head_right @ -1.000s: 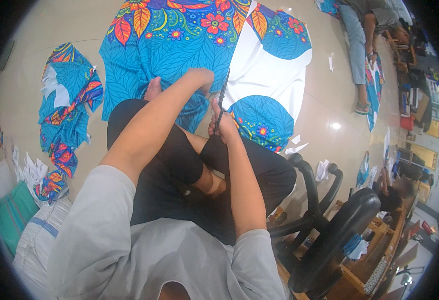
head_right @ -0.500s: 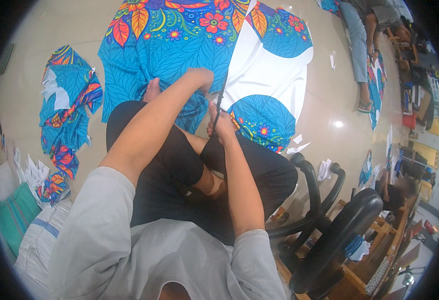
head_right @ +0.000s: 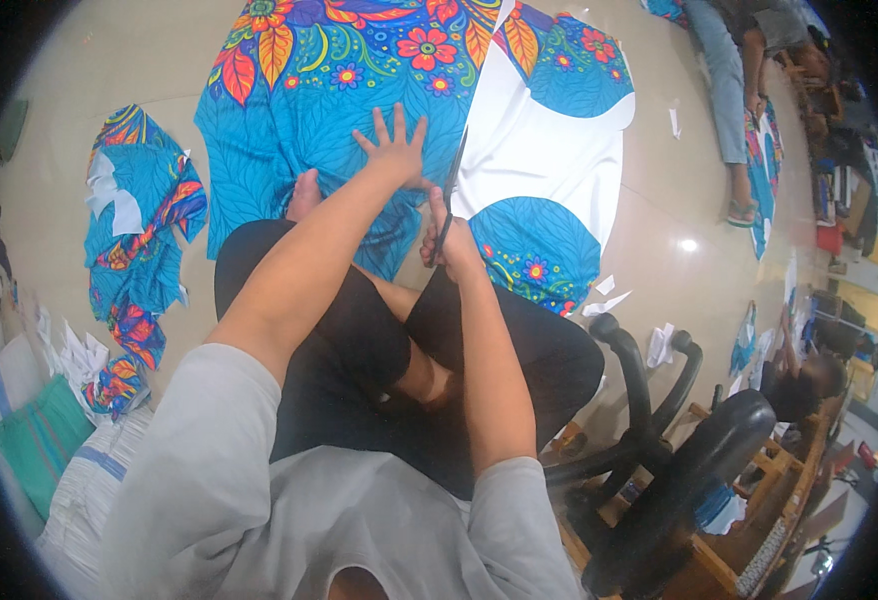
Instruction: The person sits on the floor and uses shears to cut a large piece of colorful floral-patterned fabric. They hold the fabric with one hand and cut along its edges with the other, separating sections and moving the cut pieces aside.
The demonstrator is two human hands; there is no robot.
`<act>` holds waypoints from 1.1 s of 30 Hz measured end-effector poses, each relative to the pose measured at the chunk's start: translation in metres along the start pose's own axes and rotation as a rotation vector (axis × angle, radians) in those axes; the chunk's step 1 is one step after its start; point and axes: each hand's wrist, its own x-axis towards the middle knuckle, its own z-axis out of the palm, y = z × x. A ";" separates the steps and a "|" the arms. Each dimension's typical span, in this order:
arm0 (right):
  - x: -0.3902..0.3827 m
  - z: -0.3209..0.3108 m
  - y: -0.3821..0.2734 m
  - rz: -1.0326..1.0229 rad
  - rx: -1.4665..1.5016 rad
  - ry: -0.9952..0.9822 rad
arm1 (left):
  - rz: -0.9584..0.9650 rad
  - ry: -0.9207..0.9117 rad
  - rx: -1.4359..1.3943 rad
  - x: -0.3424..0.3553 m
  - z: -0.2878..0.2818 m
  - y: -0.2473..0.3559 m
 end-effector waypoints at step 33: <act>0.009 0.004 -0.006 -0.077 -0.034 0.046 | -0.020 -0.163 -0.041 0.015 -0.001 -0.003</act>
